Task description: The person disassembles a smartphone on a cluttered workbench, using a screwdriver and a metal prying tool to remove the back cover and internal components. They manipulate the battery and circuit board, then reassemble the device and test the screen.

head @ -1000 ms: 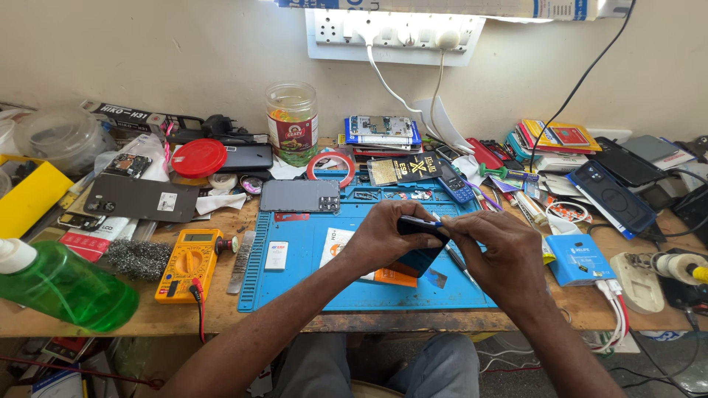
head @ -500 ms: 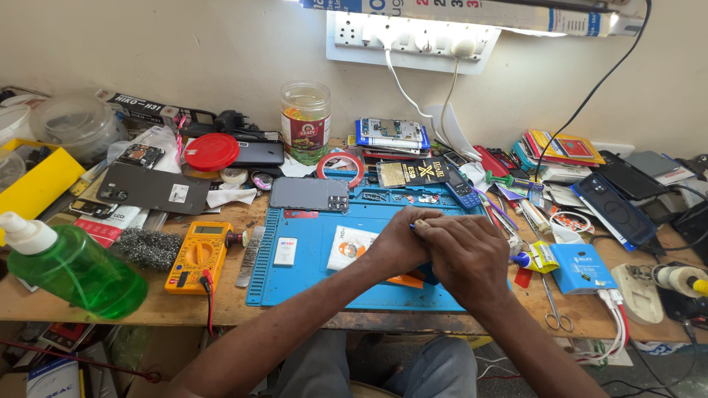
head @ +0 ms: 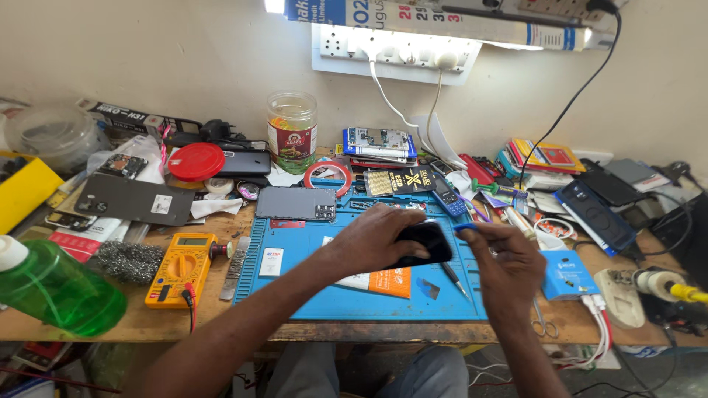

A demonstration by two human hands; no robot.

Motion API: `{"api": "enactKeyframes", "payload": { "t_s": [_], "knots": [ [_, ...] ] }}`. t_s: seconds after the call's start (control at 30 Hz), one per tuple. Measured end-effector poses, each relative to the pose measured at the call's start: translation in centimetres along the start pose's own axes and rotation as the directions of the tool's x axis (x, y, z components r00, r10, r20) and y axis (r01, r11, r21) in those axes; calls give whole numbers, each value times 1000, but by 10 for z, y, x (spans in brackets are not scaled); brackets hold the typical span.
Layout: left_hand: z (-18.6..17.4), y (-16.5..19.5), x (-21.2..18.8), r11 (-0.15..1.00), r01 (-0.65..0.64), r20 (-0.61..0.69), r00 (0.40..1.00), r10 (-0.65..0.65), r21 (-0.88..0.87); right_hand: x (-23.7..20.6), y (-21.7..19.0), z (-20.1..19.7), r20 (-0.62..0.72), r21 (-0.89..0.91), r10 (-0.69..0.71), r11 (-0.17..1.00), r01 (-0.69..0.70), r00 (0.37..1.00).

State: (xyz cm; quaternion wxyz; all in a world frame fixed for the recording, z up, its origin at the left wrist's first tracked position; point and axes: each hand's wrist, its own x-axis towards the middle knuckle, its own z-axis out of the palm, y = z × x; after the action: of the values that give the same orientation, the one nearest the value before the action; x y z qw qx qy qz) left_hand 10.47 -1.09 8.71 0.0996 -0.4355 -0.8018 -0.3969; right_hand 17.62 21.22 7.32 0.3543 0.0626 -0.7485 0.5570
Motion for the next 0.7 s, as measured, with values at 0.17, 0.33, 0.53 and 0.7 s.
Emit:
{"api": "enactKeyframes", "payload": {
  "t_s": [0.17, 0.33, 0.53, 0.7],
  "knots": [
    [4, -13, -12, 973, 10, 131, 991, -41, 231, -30, 37, 37, 108, 238, 161, 954, -183, 981],
    [17, -30, -16, 923, 180, 230, 936, -267, 340, -53, 58, 47, 72, 220, 355, 906, -361, 932],
    [20, -35, -11, 898, 230, 281, 895, -347, 375, -57, 58, 45, 136, 229, 317, 912, -341, 939],
    [16, -36, -2, 898, 229, 311, 882, -354, 375, -55, 56, 46, 157, 89, 381, 913, -397, 911]
  ]
}}
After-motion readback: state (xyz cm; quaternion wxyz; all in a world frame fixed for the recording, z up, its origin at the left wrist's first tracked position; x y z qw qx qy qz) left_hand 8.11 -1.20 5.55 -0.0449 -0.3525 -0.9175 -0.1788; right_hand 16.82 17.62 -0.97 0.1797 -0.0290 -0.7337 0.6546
